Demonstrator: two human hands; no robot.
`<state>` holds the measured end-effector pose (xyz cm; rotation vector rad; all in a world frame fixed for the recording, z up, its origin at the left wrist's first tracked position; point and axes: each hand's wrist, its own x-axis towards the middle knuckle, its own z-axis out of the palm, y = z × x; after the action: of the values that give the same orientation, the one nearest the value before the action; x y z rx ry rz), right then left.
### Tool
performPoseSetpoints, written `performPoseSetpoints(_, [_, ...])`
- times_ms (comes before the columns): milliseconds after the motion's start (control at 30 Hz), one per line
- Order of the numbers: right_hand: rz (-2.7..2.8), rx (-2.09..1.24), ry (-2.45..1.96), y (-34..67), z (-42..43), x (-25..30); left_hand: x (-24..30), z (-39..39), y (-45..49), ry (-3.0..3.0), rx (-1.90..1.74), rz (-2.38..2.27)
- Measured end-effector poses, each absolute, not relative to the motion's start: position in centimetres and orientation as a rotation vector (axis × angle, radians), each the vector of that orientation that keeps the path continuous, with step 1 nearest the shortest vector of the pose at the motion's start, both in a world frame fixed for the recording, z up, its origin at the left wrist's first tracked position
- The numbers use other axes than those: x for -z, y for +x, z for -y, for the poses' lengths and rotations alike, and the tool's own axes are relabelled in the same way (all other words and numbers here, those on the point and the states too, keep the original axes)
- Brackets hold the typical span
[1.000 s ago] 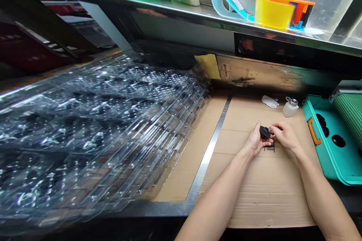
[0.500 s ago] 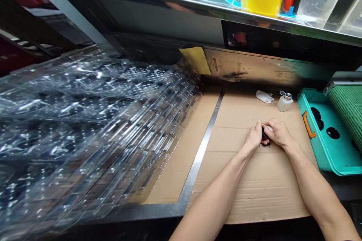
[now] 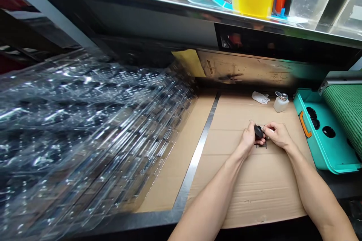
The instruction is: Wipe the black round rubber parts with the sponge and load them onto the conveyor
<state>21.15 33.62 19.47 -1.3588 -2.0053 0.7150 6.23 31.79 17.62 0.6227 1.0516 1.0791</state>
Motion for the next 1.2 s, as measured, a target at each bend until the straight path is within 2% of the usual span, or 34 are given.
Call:
performPoseSetpoints(67, [1.927,-0.758,-1.357,21.3,-33.5,-19.7,-17.9,-31.8,6.3,0.611,-1.067,-1.041])
performPoseSetpoints(567, [2.158,-0.514,-1.294,21.0,-33.6,-20.2,-17.5,-31.2,6.2,0.969,-0.955,-1.227])
performPoseSetpoints(1000, [1.966,-0.985,-1.324,21.3,-33.5,-20.4,-17.1,-31.2,6.2,0.806,-1.032,-1.086])
performPoseSetpoints(1200, [2.050,-0.807,-1.362,21.1,-33.8,-20.6,-17.1,-31.3,6.0,0.855,-1.003,-1.123])
